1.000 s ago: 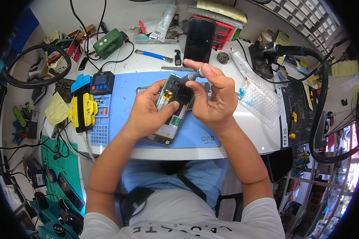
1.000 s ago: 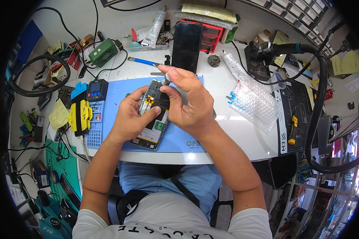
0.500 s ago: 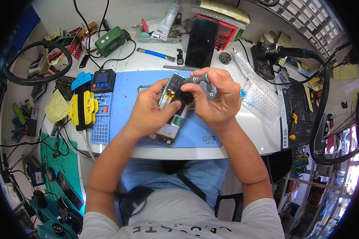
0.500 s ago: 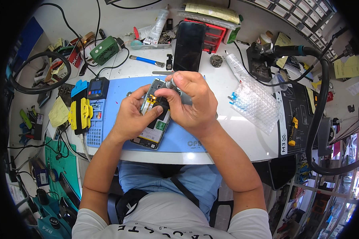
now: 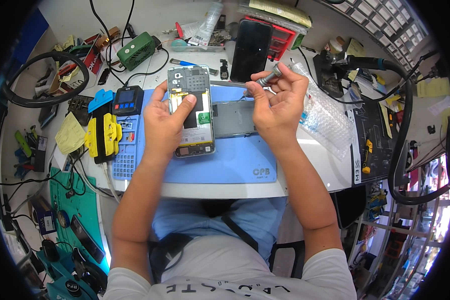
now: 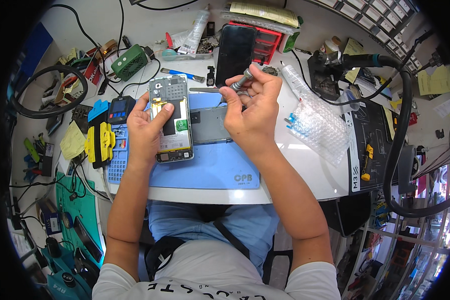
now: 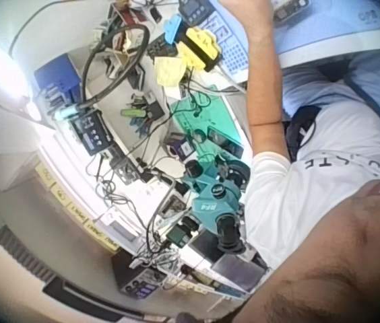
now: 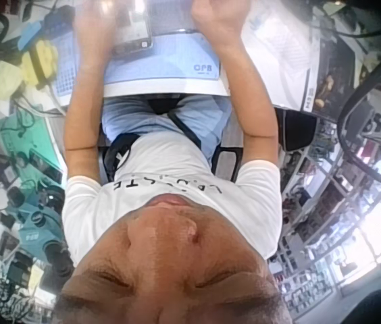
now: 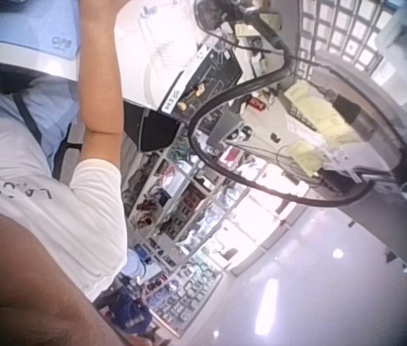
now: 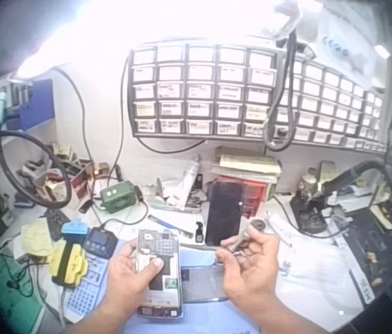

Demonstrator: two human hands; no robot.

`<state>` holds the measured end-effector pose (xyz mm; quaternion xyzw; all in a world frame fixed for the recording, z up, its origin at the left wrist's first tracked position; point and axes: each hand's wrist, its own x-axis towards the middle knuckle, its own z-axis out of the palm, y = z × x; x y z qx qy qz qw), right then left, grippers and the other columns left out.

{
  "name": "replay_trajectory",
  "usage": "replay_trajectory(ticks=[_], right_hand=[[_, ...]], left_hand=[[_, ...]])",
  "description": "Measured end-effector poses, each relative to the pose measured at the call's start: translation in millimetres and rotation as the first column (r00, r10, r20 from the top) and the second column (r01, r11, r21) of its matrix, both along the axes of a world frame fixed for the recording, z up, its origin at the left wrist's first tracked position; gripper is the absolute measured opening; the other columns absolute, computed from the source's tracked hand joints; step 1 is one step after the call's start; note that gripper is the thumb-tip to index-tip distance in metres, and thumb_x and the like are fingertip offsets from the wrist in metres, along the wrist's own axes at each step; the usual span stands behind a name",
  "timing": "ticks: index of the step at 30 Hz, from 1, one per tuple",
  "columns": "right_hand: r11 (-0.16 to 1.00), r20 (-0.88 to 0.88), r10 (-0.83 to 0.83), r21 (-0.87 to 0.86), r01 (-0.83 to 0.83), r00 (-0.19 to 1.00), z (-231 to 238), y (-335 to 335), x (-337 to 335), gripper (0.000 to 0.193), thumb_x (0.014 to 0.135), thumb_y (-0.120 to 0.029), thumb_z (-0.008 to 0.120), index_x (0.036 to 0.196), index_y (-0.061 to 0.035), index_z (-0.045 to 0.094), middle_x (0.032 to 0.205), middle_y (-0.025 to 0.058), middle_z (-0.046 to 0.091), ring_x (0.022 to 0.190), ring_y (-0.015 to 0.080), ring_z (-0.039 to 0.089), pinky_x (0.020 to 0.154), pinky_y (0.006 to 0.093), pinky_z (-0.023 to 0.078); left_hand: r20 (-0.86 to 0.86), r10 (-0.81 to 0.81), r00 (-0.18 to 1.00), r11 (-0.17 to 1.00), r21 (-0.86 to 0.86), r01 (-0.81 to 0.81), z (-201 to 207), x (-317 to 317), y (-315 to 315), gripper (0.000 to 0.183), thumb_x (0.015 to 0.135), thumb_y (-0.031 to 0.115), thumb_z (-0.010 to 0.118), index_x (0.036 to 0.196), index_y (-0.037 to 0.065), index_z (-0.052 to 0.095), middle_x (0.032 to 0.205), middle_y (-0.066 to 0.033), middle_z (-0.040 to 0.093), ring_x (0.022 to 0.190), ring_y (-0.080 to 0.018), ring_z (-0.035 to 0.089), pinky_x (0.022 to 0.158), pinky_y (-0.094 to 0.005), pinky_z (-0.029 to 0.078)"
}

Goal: The person disassembles a smartphone, removes the back cover, and uses a precision screwdriver to adjust internal components. They repeatedly open and close the device, inspecting the battery and connectors while working at a cluttered electronics repair bench.

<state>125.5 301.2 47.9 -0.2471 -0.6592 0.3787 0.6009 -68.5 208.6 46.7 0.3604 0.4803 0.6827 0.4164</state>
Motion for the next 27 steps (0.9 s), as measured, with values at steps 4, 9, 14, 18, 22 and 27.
replay_trajectory(ticks=[4, 9, 14, 18, 22, 27], right_hand=[[0.995, 0.069, 0.017, -0.1, -0.01, 0.997, -5, 0, -4, 0.052, 0.094, 0.011, 0.066, 0.133, 0.0044, 0.032, 0.113, 0.0227, 0.063, 0.105, 0.0206, 0.066, 0.089, 0.0329, 0.062], [0.996, 0.079, 0.027, -0.089, -0.02, 0.996, -14, 2, -9, 0.049, 0.095, 0.008, 0.066, 0.132, 0.0058, 0.033, 0.11, 0.0215, 0.065, 0.102, 0.0214, 0.069, 0.085, 0.0327, 0.063], [0.997, 0.093, 0.034, -0.078, -0.027, 0.995, -16, 1, -11, 0.049, 0.096, 0.008, 0.065, 0.132, 0.0061, 0.032, 0.111, 0.0216, 0.065, 0.102, 0.0215, 0.069, 0.085, 0.0323, 0.063], [0.999, 0.061, 0.018, -0.029, -0.016, 0.998, -15, 1, -11, 0.049, 0.096, 0.009, 0.064, 0.132, 0.0061, 0.031, 0.11, 0.0213, 0.065, 0.101, 0.0212, 0.07, 0.084, 0.0312, 0.063], [0.997, 0.078, 0.047, -0.061, -0.043, 0.996, -18, 1, -11, 0.049, 0.096, 0.009, 0.064, 0.132, 0.0061, 0.031, 0.11, 0.0212, 0.065, 0.101, 0.0209, 0.07, 0.084, 0.0307, 0.062], [0.999, 0.078, 0.027, -0.047, -0.024, 0.997, -19, 0, -12, 0.049, 0.096, 0.01, 0.064, 0.133, 0.0054, 0.032, 0.11, 0.0212, 0.065, 0.101, 0.0203, 0.069, 0.085, 0.0311, 0.062]], left_hand=[[0.043, 0.094, 0.995, 0.995, 0.03, -0.095, -2, -4, 1, 0.05, 0.096, 0.001, 0.071, 0.138, -0.008, 0.046, 0.108, -0.0183, 0.075, 0.094, -0.0179, 0.074, 0.085, -0.0285, 0.059], [0.05, 0.081, 0.995, 0.997, 0.005, -0.082, -1, -4, 1, 0.048, 0.095, 0.0, 0.07, 0.137, -0.009, 0.048, 0.107, -0.0183, 0.075, 0.092, -0.0173, 0.074, 0.082, -0.0284, 0.06], [0.004, 0.065, 0.998, 0.998, -0.012, -0.065, 0, 1, -1, 0.047, 0.095, -0.001, 0.07, 0.137, -0.009, 0.049, 0.106, -0.0184, 0.076, 0.09, -0.0174, 0.075, 0.078, -0.0279, 0.061], [-0.016, 0.025, 1.0, 0.999, -0.021, -0.025, -3, 1, -1, 0.047, 0.095, -0.001, 0.069, 0.137, -0.009, 0.049, 0.105, -0.0182, 0.076, 0.089, -0.0178, 0.075, 0.077, -0.028, 0.061], [-0.023, 0.034, 0.999, 0.999, -0.025, -0.035, -2, 5, -1, 0.048, 0.095, 0.0, 0.069, 0.138, -0.009, 0.049, 0.104, -0.0181, 0.076, 0.089, -0.0179, 0.075, 0.077, -0.0283, 0.061], [-0.035, 0.022, 0.999, 0.999, -0.046, -0.024, -3, 4, -1, 0.05, 0.095, 0.0, 0.069, 0.139, -0.01, 0.048, 0.104, -0.0186, 0.076, 0.09, -0.0183, 0.075, 0.078, -0.0286, 0.061]])
